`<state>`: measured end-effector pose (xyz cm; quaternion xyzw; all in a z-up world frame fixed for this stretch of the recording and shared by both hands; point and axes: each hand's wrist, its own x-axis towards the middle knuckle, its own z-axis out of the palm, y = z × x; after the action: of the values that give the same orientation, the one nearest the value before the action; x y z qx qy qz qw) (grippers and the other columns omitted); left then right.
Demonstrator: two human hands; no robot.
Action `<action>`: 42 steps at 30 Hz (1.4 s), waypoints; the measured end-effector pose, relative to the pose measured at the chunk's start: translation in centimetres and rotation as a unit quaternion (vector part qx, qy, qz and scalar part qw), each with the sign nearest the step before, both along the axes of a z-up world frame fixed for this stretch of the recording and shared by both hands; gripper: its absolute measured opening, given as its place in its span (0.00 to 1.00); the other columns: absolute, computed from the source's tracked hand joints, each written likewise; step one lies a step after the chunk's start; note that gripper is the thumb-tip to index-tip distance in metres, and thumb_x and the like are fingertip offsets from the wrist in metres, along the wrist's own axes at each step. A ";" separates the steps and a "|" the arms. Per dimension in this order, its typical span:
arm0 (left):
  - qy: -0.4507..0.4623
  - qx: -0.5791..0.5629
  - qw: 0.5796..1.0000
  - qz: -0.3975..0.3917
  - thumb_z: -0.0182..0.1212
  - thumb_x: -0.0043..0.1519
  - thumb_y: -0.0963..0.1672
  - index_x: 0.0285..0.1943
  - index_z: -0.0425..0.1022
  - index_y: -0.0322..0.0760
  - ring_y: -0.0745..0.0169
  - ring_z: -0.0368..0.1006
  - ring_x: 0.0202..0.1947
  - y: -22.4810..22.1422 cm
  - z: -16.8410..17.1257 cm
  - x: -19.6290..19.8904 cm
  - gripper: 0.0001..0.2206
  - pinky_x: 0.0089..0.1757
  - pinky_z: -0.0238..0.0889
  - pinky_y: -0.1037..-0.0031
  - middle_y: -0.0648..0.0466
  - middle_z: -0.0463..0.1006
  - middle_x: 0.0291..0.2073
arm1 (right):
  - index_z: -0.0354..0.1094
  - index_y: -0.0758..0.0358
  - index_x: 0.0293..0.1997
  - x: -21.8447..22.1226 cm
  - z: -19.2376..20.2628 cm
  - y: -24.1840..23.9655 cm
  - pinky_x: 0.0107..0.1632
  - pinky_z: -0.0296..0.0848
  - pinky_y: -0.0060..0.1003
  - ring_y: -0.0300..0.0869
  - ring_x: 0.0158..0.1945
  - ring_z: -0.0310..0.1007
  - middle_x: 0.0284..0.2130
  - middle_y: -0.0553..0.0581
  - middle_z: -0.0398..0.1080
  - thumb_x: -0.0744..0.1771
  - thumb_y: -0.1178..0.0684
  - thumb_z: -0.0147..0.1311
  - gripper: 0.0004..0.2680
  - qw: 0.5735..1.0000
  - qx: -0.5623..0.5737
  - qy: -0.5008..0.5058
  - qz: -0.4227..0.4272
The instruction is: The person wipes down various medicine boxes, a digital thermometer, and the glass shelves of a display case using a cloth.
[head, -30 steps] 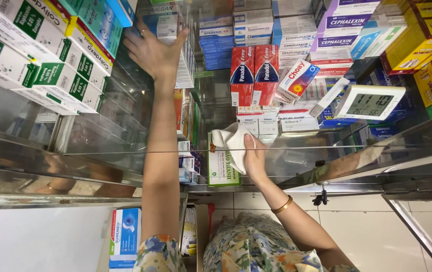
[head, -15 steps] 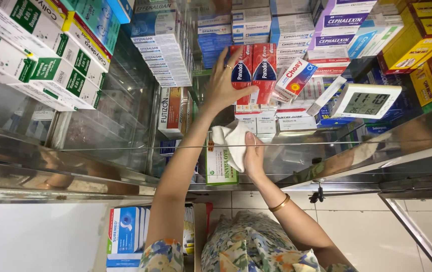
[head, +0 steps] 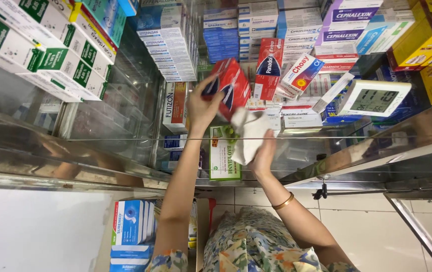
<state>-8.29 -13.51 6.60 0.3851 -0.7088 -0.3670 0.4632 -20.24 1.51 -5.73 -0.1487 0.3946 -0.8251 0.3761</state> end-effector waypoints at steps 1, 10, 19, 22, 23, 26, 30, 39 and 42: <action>0.000 0.000 1.000 0.003 0.67 0.57 0.42 0.63 0.77 0.39 0.64 0.82 0.41 0.7 -1.0 1.0 0.22 0.46 0.75 0.74 0.49 0.83 0.51 | 0.60 0.71 0.63 -0.1 -0.2 0.1 0.62 0.66 0.38 0.40 0.57 0.68 0.55 0.57 0.68 0.72 0.37 0.42 0.22 1.000 0.000 0.000 0.003; 0.075 0.063 0.990 0.098 0.67 0.61 0.39 0.58 0.80 0.27 0.75 0.68 0.28 9.9 -7.7 5.9 0.16 0.30 0.61 0.81 0.52 0.79 0.31 | 0.50 0.50 0.77 3.8 9.9 0.4 0.76 0.33 0.59 0.52 0.82 0.38 0.78 0.61 0.45 0.70 0.44 0.42 0.23 0.662 0.128 0.737 0.045; 0.066 0.027 0.992 0.105 0.68 0.55 0.37 0.63 0.75 0.28 0.75 0.72 0.35 13.6 0.2 6.3 0.24 0.30 0.65 0.83 0.46 0.82 0.49 | 0.44 0.57 0.79 2.5 7.7 -2.9 0.80 0.42 0.53 0.55 0.81 0.42 0.77 0.60 0.47 0.73 0.40 0.36 0.24 0.802 0.047 0.576 0.151; 0.197 0.064 0.976 0.067 0.68 0.57 0.37 0.75 0.55 0.33 0.68 0.78 0.47 13.5 -0.7 5.9 0.36 0.43 0.74 0.80 0.43 0.77 0.56 | 0.45 0.63 0.78 3.2 5.7 -0.8 0.80 0.36 0.53 0.59 0.81 0.36 0.78 0.67 0.42 0.74 0.39 0.33 0.24 0.804 0.069 0.577 0.129; 0.185 0.075 0.977 0.073 0.69 0.55 0.37 0.77 0.48 0.34 0.64 0.79 0.47 13.7 -0.4 5.9 0.41 0.43 0.75 0.78 0.42 0.76 0.57 | 0.43 0.67 0.78 3.9 5.9 0.4 0.78 0.30 0.56 0.61 0.81 0.34 0.78 0.68 0.41 0.74 0.38 0.30 0.25 0.811 0.034 0.570 0.129; 0.157 0.068 0.984 0.048 0.70 0.55 0.37 0.80 0.40 0.35 0.59 0.80 0.50 13.8 -1.2 6.5 0.47 0.46 0.75 0.74 0.41 0.77 0.56 | 0.53 0.67 0.73 4.1 7.3 1.6 0.78 0.27 0.59 0.60 0.81 0.35 0.76 0.68 0.47 0.74 0.35 0.25 0.26 0.808 -0.038 0.576 0.118; 0.058 0.099 0.993 0.014 0.75 0.51 0.41 0.82 0.42 0.36 0.57 0.83 0.47 14.5 0.0 7.6 0.50 0.47 0.78 0.69 0.42 0.84 0.45 | 0.77 0.54 0.51 2.1 10.7 0.0 0.75 0.47 0.55 0.54 0.73 0.56 0.61 0.56 0.71 0.73 0.37 0.31 0.21 0.741 -0.130 0.651 0.102; -0.029 -0.008 0.997 0.072 0.78 0.44 0.45 0.78 0.43 0.34 0.50 0.82 0.49 15.2 1.4 6.0 0.54 0.49 0.75 0.66 0.42 0.83 0.48 | 0.76 0.60 0.49 0.5 12.3 -4.6 0.69 0.62 0.51 0.55 0.63 0.67 0.53 0.60 0.73 0.73 0.44 0.42 0.15 0.782 -0.124 0.608 0.062; -0.008 -0.075 0.991 0.108 0.84 0.44 0.46 0.78 0.46 0.34 0.45 0.79 0.54 15.9 1.0 3.6 0.55 0.52 0.73 0.64 0.35 0.76 0.57 | 0.73 0.66 0.49 0.4 11.6 -4.6 0.66 0.65 0.46 0.54 0.61 0.69 0.55 0.63 0.73 0.73 0.46 0.41 0.14 0.838 -0.086 0.536 0.057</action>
<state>-4.68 2.39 7.62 0.4267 -0.6924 -0.2573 0.5218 -19.81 -3.14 5.89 -0.6213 0.4529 -0.6245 0.1376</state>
